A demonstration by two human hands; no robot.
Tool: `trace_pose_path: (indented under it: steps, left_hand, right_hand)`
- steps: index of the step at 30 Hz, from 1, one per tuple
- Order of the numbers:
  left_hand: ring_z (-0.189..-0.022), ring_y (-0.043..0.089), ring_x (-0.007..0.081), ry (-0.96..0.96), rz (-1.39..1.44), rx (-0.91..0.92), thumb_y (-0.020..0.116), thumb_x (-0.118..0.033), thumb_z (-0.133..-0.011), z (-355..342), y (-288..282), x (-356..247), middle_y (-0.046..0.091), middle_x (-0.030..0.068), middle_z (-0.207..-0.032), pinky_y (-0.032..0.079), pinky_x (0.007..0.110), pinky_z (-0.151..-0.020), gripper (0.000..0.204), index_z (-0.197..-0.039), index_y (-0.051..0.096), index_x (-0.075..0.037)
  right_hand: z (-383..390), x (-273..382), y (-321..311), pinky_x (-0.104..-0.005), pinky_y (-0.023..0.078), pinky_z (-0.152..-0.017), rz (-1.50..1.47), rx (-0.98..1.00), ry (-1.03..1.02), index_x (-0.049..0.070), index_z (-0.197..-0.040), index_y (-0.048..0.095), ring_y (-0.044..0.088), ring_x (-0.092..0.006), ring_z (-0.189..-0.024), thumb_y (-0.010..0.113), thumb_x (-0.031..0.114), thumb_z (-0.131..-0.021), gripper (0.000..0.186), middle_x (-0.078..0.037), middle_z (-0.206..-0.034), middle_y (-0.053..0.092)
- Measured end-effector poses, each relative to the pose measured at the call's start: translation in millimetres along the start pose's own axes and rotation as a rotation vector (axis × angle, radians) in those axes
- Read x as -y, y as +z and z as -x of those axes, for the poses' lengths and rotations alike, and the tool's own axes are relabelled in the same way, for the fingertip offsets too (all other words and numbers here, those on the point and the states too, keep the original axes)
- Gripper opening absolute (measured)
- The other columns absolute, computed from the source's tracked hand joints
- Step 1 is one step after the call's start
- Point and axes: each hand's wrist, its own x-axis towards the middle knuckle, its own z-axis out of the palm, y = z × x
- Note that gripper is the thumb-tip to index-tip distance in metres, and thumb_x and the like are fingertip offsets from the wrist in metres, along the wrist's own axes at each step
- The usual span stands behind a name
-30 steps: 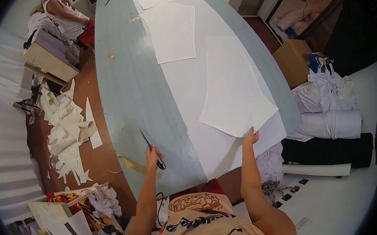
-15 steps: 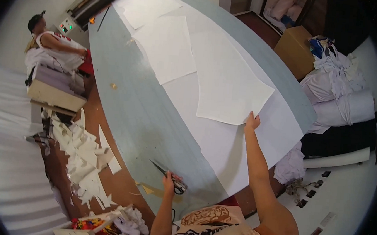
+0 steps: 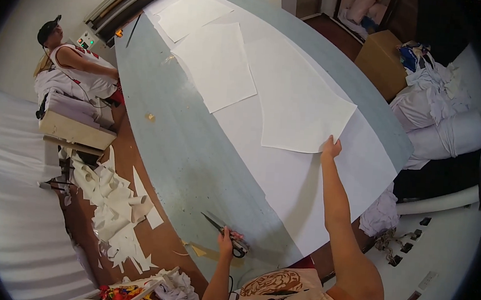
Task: Cutting out fabric pieces according to paper patterns using scissors on a large table.
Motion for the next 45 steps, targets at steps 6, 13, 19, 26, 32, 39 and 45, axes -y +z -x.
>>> trace_pose_path:
  steps: [6,13,19,26,32,39,45]
  left_hand:
    - [-0.067,0.069,0.0298,-0.024,-0.007,-0.008,0.053,-0.031,-0.109,8,-9,2,0.063,0.0117,-0.077,0.059,0.044,-0.066,0.029,-0.099,0.05,-0.004]
    - [-0.068,0.067,0.029,-0.016,0.04,0.016,0.055,-0.032,-0.108,11,-13,10,0.063,0.0124,-0.077,0.06,0.046,-0.069,0.031,-0.099,0.05,-0.003]
    - [-0.068,0.068,0.0294,-0.025,-0.04,0.001,0.055,-0.032,-0.109,10,0,1,0.064,0.0134,-0.077,0.06,0.046,-0.067,0.031,-0.099,0.05,-0.003]
    - [-0.069,0.07,0.0308,-0.025,-0.056,0.022,0.054,-0.031,-0.109,7,-7,-1,0.065,0.0141,-0.077,0.059,0.043,-0.067,0.03,-0.1,0.049,-0.004]
    - [-0.069,0.071,0.0307,-0.03,-0.023,0.043,0.054,-0.031,-0.109,4,-8,-5,0.065,0.0143,-0.078,0.058,0.043,-0.067,0.029,-0.1,0.049,-0.004]
    - [-0.069,0.07,0.0309,-0.014,0.001,0.001,0.055,-0.031,-0.109,7,-21,-1,0.066,0.0146,-0.078,0.058,0.043,-0.068,0.03,-0.1,0.049,-0.003]
    - [-0.068,0.07,0.0316,-0.065,-0.066,0.048,0.055,-0.032,-0.108,-3,-11,1,0.066,0.015,-0.078,0.059,0.045,-0.068,0.031,-0.101,0.049,-0.003]
  right_hand:
    - [9,-4,-8,-0.0446,0.054,-0.09,0.019,-0.022,0.031,-0.006,-0.111,0.069,0.07,-0.0387,-0.1,0.071,0.025,-0.094,0.036,-0.024,-0.109,0.073]
    - [2,-1,6,-0.0432,0.053,-0.098,-0.051,-0.019,0.104,-0.01,-0.124,0.065,0.068,-0.0392,-0.111,0.071,0.024,-0.094,0.046,-0.027,-0.121,0.07]
    - [-7,3,24,-0.0442,0.051,-0.103,-0.039,0.018,0.082,-0.013,-0.127,0.062,0.066,-0.0408,-0.116,0.071,0.025,-0.094,0.051,-0.028,-0.126,0.067]
    - [1,-8,38,-0.0442,0.05,-0.104,-0.037,0.004,0.075,-0.012,-0.128,0.062,0.065,-0.0421,-0.118,0.071,0.028,-0.094,0.053,-0.029,-0.123,0.068]
    - [12,10,36,-0.0436,0.054,-0.091,-0.008,-0.001,0.051,-0.004,-0.114,0.069,0.069,-0.0368,-0.1,0.073,0.026,-0.092,0.038,-0.021,-0.108,0.072]
    - [88,85,-7,-0.0514,0.046,-0.102,0.433,-0.116,-0.133,0.002,-0.126,0.064,0.057,-0.0374,-0.129,0.079,0.032,-0.087,0.051,-0.02,-0.138,0.061]
    - [76,58,-30,-0.0611,0.031,-0.114,0.553,0.206,-0.87,0.005,-0.141,0.058,0.039,-0.0421,-0.145,0.078,0.054,-0.083,0.079,-0.025,-0.155,0.044]
